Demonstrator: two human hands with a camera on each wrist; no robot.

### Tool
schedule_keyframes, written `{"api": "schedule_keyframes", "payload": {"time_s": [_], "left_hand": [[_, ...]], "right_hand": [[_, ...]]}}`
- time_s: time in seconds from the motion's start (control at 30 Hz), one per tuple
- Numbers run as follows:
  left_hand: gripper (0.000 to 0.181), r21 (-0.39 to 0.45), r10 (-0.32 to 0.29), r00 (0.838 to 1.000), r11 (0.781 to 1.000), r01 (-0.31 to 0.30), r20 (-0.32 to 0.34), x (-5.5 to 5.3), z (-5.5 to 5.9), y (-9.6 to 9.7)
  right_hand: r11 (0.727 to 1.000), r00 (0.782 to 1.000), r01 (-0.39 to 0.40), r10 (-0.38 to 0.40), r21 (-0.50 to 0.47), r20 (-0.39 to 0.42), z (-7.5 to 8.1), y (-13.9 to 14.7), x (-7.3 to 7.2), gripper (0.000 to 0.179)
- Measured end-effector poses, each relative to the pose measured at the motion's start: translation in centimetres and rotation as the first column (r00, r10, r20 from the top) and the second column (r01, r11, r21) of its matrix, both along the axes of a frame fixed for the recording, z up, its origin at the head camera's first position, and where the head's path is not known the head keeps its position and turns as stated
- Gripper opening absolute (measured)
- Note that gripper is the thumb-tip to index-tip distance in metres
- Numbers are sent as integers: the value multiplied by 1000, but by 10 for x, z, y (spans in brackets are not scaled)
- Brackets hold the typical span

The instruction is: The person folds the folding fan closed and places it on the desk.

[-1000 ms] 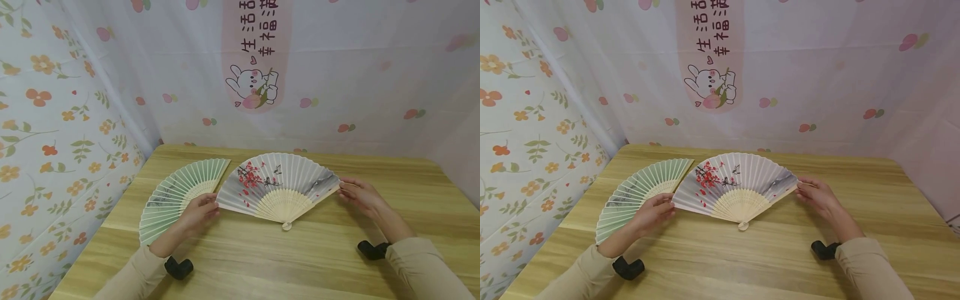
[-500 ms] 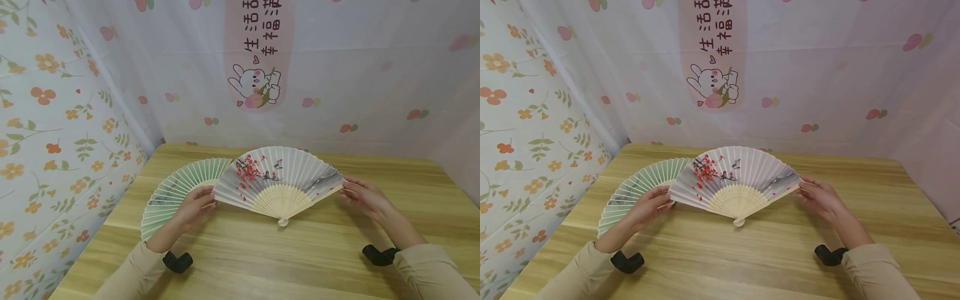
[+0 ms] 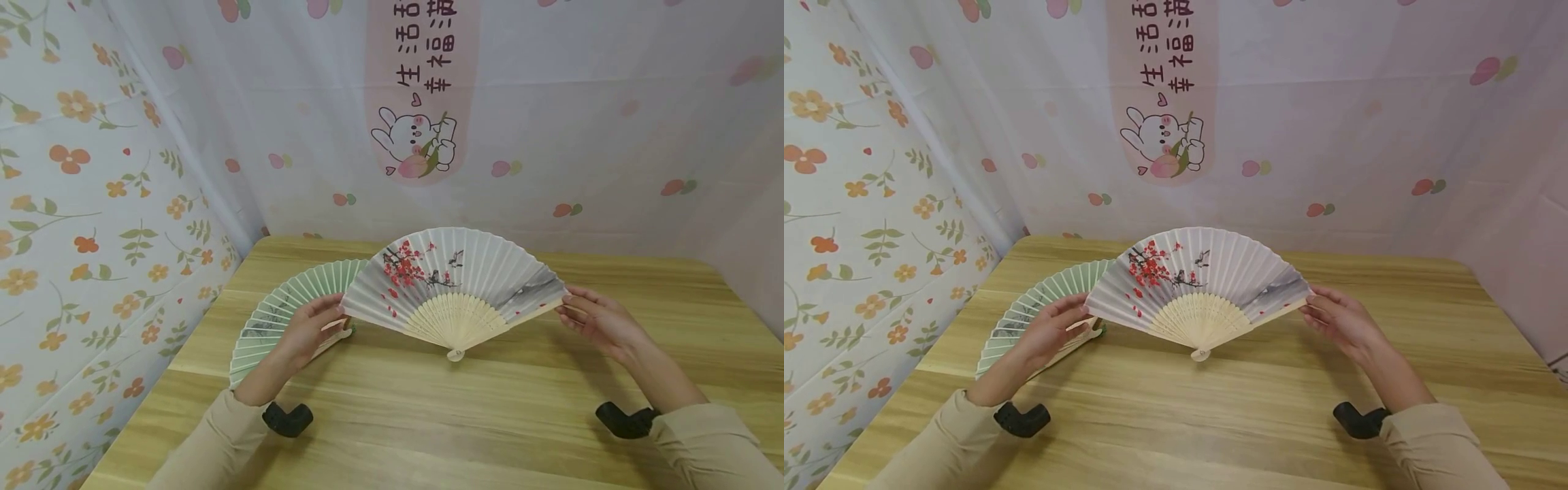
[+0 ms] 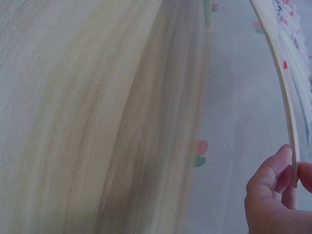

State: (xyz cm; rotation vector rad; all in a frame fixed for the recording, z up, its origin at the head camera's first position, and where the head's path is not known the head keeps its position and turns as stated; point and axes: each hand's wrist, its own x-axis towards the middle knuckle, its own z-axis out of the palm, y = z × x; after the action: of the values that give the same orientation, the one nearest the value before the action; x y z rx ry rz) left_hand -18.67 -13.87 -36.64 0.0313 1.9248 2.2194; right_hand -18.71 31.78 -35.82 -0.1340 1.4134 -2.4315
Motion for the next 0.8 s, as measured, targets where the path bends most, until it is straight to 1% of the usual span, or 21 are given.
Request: {"api": "schedule_keyframes", "payload": {"time_s": [0.2, 0.33, 0.47, 0.57, 0.7, 0.8], "left_hand": [[34, 19, 9, 1000, 1000, -9, -8, -4, 3, -4], [25, 36, 14, 1000, 999, -13, -11, -6, 6, -5], [17, 76, 27, 1000, 997, -26, -8, -8, 8, -5], [19, 93, 41, 999, 995, -40, -12, -11, 10, -5], [25, 82, 43, 999, 996, -42, -16, -16, 12, -4], [26, 64, 39, 999, 997, -38, -22, -19, 14, -5]], "right_hand": [[998, 1000, -15, 15, -59, 1, 2, -1, 2, 26], [997, 999, -38, 38, -74, -1, 4, -1, 3, 26], [995, 998, -59, 58, -85, -8, 5, -1, 3, 27], [992, 997, -74, 73, -102, -14, 7, -1, 3, 28], [988, 996, -90, 88, -124, -22, 9, -1, 4, 30], [986, 995, -101, 97, -130, -32, 11, -1, 4, 31]]}}
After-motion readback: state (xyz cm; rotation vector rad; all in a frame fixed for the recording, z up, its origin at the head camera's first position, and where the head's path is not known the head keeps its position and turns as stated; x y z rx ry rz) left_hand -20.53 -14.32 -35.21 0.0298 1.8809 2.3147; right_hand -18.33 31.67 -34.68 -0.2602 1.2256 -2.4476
